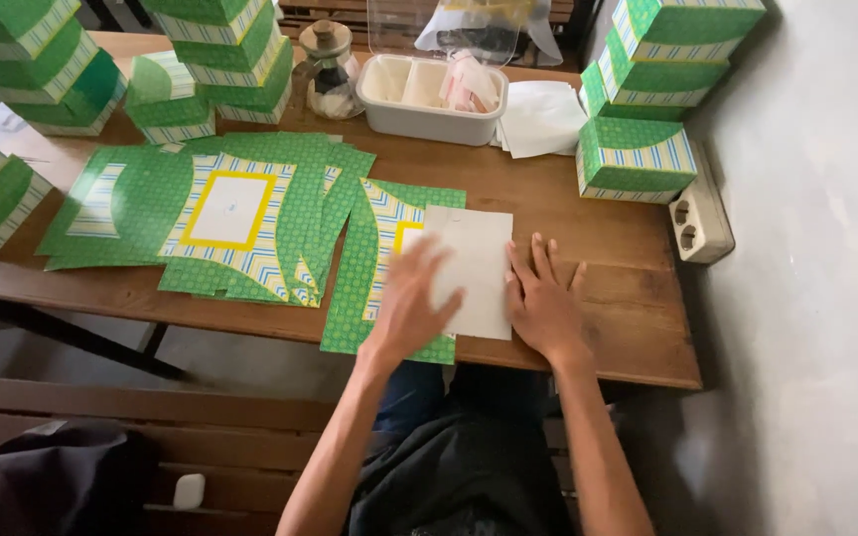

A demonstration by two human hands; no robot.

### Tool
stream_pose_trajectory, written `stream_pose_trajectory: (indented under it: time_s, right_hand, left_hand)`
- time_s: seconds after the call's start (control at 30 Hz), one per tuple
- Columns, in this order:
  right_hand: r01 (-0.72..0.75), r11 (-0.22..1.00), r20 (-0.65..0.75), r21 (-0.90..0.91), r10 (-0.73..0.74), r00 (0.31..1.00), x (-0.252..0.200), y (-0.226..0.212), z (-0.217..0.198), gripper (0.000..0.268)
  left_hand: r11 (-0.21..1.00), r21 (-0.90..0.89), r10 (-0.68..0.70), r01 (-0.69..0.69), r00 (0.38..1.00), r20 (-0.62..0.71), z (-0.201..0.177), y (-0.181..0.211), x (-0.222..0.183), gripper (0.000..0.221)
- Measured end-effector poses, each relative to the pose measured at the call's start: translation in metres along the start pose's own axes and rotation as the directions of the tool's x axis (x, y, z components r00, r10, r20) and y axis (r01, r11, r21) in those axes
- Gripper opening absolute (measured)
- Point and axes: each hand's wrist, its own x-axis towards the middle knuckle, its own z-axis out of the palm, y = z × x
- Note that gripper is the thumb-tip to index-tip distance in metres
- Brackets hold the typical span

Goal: Assembling small paper boxes from flat templates by folding and pressing the flaps into place.

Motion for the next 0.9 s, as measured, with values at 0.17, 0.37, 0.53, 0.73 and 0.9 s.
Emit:
stream_pose_trajectory:
  time_s: [0.17, 0.37, 0.53, 0.73, 0.9]
  right_hand:
    - [0.049, 0.998, -0.049, 0.046, -0.047, 0.998, 0.001, 0.010, 0.003, 0.056]
    - [0.063, 0.995, -0.054, 0.076, -0.059, 0.997, 0.002, 0.018, 0.006, 0.058]
    - [0.067, 0.995, -0.093, 0.075, -0.060, 0.994, 0.000, 0.017, 0.005, 0.054]
    - [0.061, 0.989, -0.060, 0.133, -0.054, 0.997, -0.002, 0.015, 0.002, 0.057]
    - [0.038, 0.998, -0.061, 0.057, -0.035, 0.998, -0.005, 0.003, -0.010, 0.054]
  left_hand:
    - [0.951, 0.129, -0.283, 0.281, 0.959, -0.006, -0.014, -0.001, -0.007, 0.103]
    - [0.946, 0.133, -0.304, 0.294, 0.951, 0.060, -0.008, 0.002, -0.004, 0.098]
    - [0.947, 0.102, -0.315, 0.305, 0.944, 0.101, -0.003, 0.004, 0.001, 0.079]
    - [0.942, -0.022, -0.331, 0.335, 0.938, 0.103, -0.001, 0.005, 0.003, 0.084]
    - [0.899, -0.375, -0.207, 0.228, 0.973, 0.098, 0.008, 0.007, 0.012, 0.062]
